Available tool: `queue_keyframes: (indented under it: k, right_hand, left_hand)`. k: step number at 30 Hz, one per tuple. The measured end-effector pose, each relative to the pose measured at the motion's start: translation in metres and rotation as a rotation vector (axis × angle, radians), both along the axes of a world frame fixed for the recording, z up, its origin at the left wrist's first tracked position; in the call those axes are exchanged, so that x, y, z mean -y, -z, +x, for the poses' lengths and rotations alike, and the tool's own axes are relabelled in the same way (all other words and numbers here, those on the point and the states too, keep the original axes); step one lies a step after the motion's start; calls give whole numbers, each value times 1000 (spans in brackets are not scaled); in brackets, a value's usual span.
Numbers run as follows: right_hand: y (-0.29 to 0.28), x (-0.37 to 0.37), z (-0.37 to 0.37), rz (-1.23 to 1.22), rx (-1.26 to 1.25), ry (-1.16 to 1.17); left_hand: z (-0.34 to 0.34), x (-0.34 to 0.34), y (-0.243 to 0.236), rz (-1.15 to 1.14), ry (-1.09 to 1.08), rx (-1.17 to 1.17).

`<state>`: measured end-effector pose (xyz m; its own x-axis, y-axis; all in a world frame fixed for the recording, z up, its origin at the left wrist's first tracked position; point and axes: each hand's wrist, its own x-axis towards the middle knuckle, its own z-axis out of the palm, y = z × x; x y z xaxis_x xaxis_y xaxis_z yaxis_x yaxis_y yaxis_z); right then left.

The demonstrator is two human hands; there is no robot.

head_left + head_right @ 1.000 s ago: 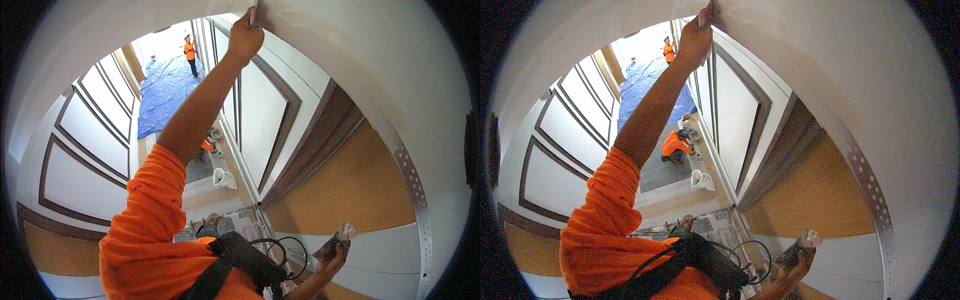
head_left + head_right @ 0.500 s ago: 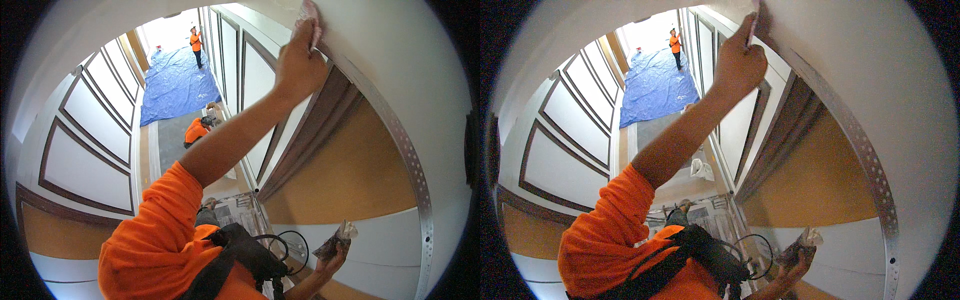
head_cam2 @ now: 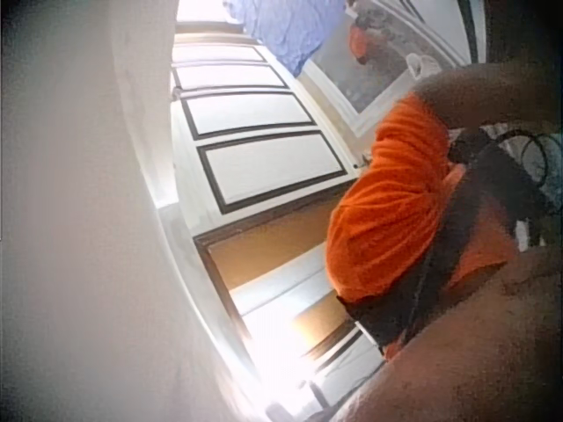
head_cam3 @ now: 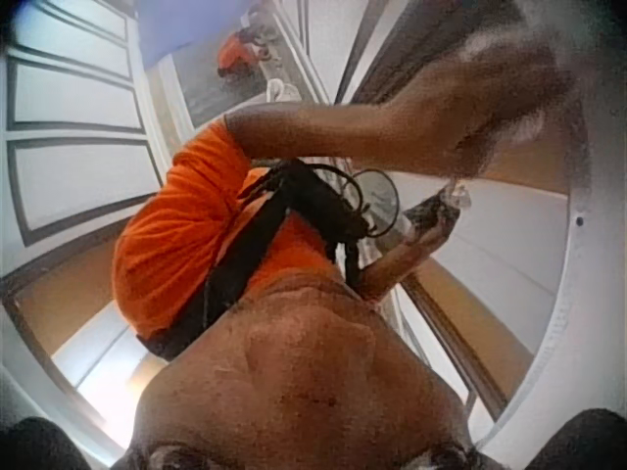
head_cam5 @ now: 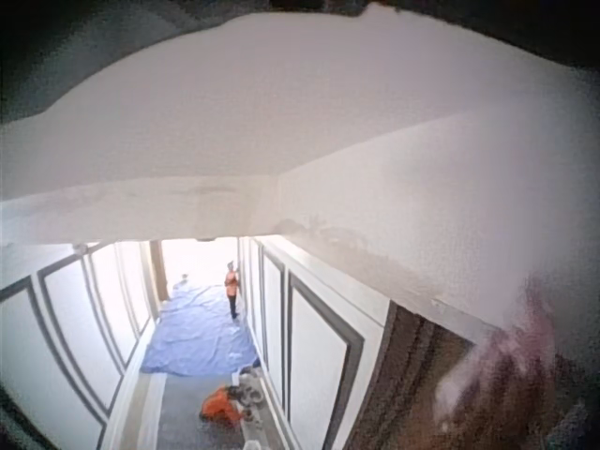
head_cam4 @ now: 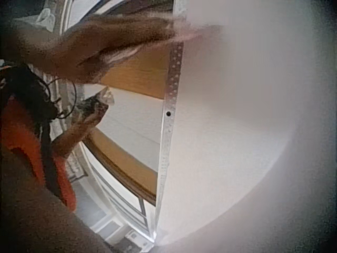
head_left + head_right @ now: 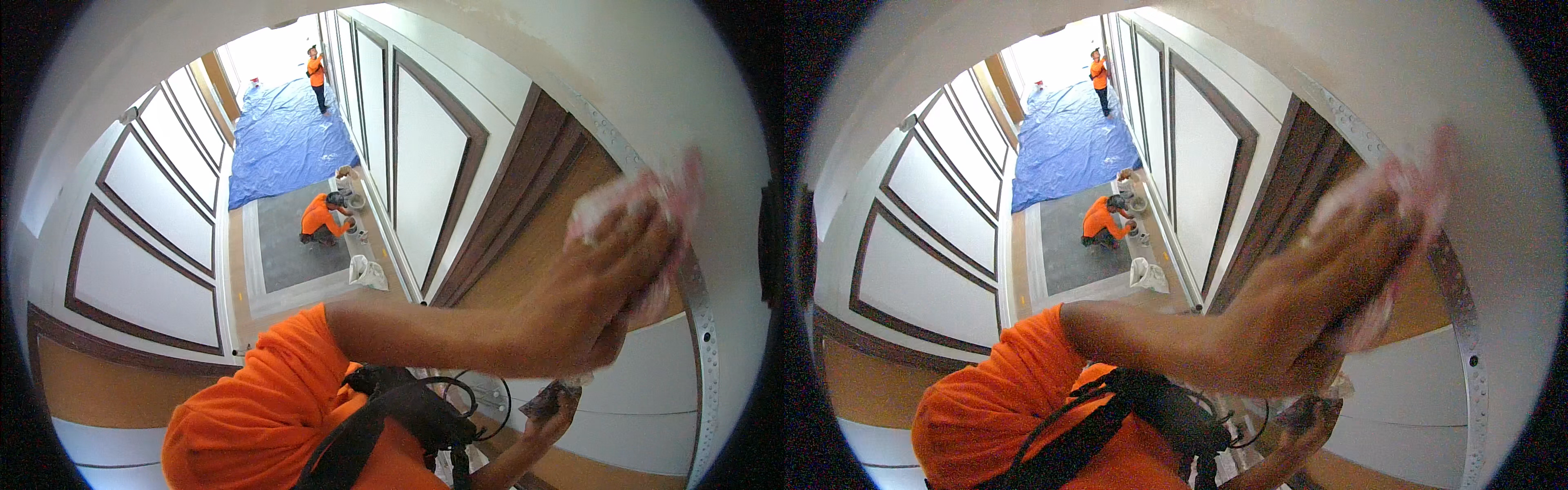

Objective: The person applies plaster to the corner of a ceiling and wall using a plastering plate and a putty knife.

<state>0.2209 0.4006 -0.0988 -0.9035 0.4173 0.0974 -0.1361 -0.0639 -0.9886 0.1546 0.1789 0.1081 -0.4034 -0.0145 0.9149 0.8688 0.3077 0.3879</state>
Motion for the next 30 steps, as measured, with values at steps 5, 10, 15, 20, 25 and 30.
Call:
queue_keyframes:
  k: [5,10,15,20,25,30]
  right_hand:
    - [-13,13,12,-368,100,97]
    - [-28,46,12,180,-103,-35]
    - [-84,132,-13,-296,102,-390]
    - [-108,180,-46,-91,93,-549]
    - [-136,218,-74,352,-239,-327]
    - [-118,234,-100,1060,-769,-209]
  left_hand:
    - [29,59,29,100,534,445]
    - [2,160,79,786,674,847]
    - [-8,194,92,985,702,833]
    - [-15,236,105,1019,864,986]
    - [-25,243,111,1187,1102,1221]
    - [-27,219,96,1082,883,1403]
